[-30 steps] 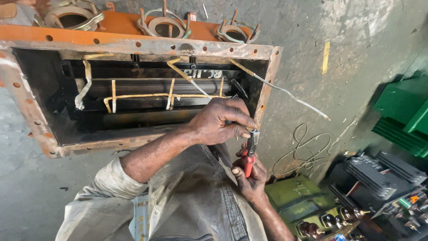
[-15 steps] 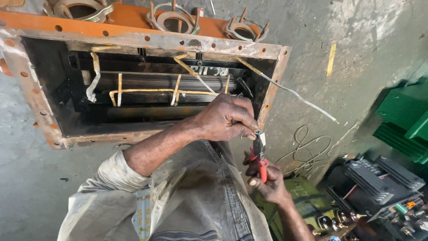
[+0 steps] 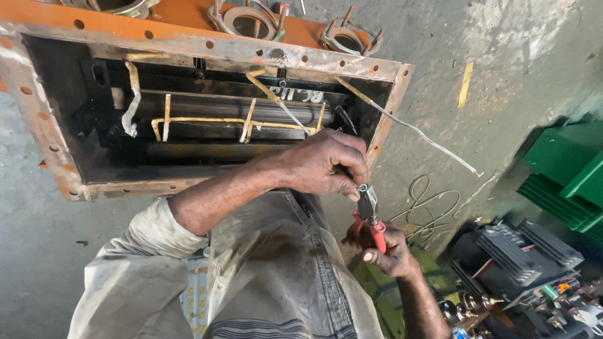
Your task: The person works on an orange transformer unit on the factory floor, using red-handled pliers to cut and route white wires inside the open tank. They then fit brass fittings and hardware onto the transformer's top plate, unwrap a plastic-wrapped brass part, and thread it into place inside the tank.
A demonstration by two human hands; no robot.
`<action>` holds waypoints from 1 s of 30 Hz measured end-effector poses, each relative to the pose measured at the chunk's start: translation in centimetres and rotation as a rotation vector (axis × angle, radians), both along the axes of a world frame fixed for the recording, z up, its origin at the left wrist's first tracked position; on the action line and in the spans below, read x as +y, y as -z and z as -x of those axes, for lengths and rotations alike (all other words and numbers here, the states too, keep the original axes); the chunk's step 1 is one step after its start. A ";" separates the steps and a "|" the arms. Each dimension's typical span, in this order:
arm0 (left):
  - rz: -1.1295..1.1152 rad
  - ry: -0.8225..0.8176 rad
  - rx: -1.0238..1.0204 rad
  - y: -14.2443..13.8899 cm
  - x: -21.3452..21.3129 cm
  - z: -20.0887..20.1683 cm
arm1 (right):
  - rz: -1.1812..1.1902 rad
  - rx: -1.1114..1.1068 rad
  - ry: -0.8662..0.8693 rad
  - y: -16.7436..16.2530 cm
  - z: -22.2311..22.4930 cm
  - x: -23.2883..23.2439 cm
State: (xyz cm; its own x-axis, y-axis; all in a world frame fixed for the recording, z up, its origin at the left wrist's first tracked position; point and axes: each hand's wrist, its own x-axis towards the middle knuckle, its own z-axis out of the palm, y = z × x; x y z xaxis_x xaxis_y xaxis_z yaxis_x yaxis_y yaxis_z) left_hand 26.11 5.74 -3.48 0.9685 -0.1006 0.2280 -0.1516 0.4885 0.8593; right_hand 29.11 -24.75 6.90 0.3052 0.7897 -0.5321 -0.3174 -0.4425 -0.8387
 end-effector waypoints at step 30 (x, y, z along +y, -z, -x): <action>-0.780 -1.081 0.015 -7.3 0.8 0.8 | 0.202 -0.542 0.202 0.3 0.9 -3.9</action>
